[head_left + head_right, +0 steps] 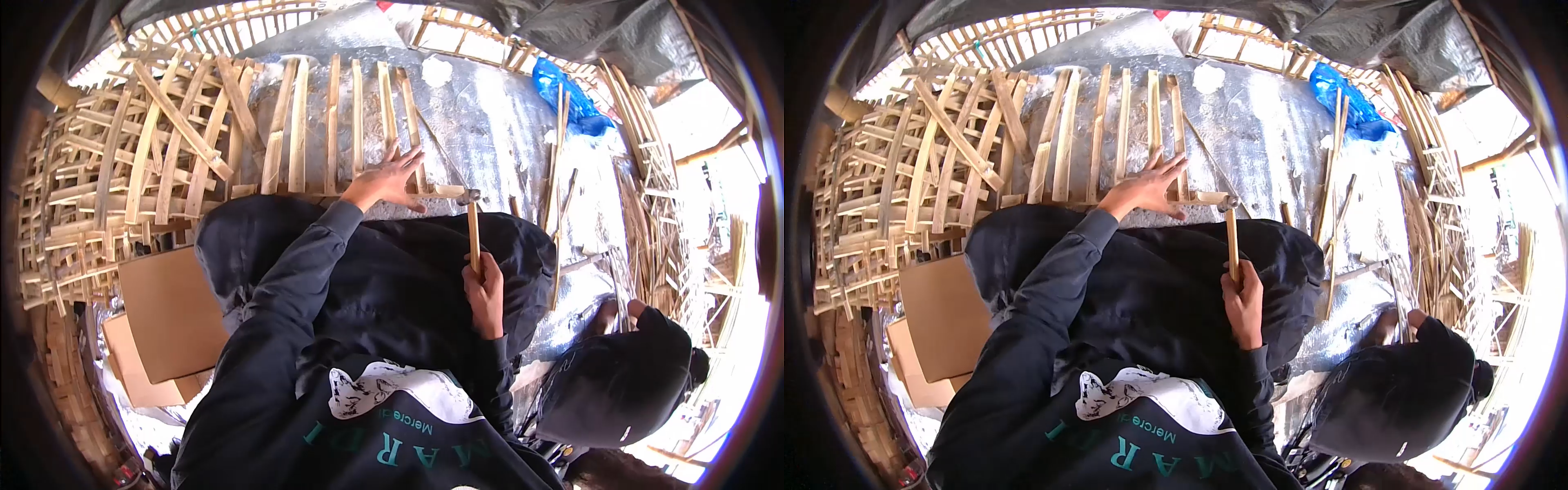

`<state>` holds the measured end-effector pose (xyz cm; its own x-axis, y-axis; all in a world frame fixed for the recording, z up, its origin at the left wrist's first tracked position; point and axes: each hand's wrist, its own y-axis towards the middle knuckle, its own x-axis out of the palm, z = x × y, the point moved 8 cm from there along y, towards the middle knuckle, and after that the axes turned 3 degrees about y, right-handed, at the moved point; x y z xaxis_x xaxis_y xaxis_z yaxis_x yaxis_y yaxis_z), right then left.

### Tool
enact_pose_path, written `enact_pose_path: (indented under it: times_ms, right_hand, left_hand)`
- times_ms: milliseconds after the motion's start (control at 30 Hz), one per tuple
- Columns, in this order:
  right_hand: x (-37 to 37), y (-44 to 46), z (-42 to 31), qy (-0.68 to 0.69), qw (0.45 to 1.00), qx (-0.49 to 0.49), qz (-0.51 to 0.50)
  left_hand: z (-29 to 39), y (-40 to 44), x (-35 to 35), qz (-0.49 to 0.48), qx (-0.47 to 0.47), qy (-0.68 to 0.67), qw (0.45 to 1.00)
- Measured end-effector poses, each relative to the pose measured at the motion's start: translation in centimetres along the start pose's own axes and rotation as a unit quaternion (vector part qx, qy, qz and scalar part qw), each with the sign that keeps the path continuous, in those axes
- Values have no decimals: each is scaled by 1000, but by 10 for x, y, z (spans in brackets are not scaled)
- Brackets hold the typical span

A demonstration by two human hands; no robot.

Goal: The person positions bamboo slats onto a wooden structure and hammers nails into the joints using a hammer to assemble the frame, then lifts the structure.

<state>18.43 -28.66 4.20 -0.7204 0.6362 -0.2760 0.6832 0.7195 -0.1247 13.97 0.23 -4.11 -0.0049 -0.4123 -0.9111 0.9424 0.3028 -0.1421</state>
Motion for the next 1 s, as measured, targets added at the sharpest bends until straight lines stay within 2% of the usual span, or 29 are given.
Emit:
enact_pose_path:
  times_ms: [100,167,267,333,400,433,467,533,600,633,700,733,800,933,1000]
  right_hand:
    - [6,-13,-30,41,999,-9,0]
    - [16,-21,-39,101,992,61,-51]
    - [25,-23,-26,33,994,90,-49]
    - [30,-19,-17,-55,998,-16,-10]
    - [28,-20,-22,-106,991,-77,3]
    - [27,-21,-23,-101,992,-74,6]
    - [26,-21,-24,-88,994,-67,15]
    - [18,-20,-29,-71,996,-57,24]
    - [22,-14,-14,161,983,81,-45]
    - [20,-9,-7,166,981,83,-52]
    - [26,5,9,331,929,129,-106]
    - [23,11,11,336,925,130,-118]
    - [23,18,9,458,859,153,-171]
    - [32,31,12,535,790,214,-211]
    - [34,31,19,525,780,240,-242]
  left_hand:
    - [7,0,-6,12,29,63,998]
    - [14,-7,-11,15,33,81,996]
    - [4,6,14,75,50,63,994]
    - [5,5,13,119,67,48,989]
    - [9,-2,4,53,34,47,997]
    - [14,-9,-4,8,7,50,999]
    - [14,-7,-3,4,9,54,999]
    - [9,-4,0,37,39,48,997]
    - [9,-6,-1,32,34,31,998]
    - [12,-9,-6,48,42,29,998]
    - [15,-12,-10,49,26,24,998]
    - [15,-12,-14,49,14,30,998]
    - [25,-14,-23,63,53,11,997]
    - [25,-15,-25,13,-2,17,1000]
    - [24,-17,-26,6,-21,15,1000]
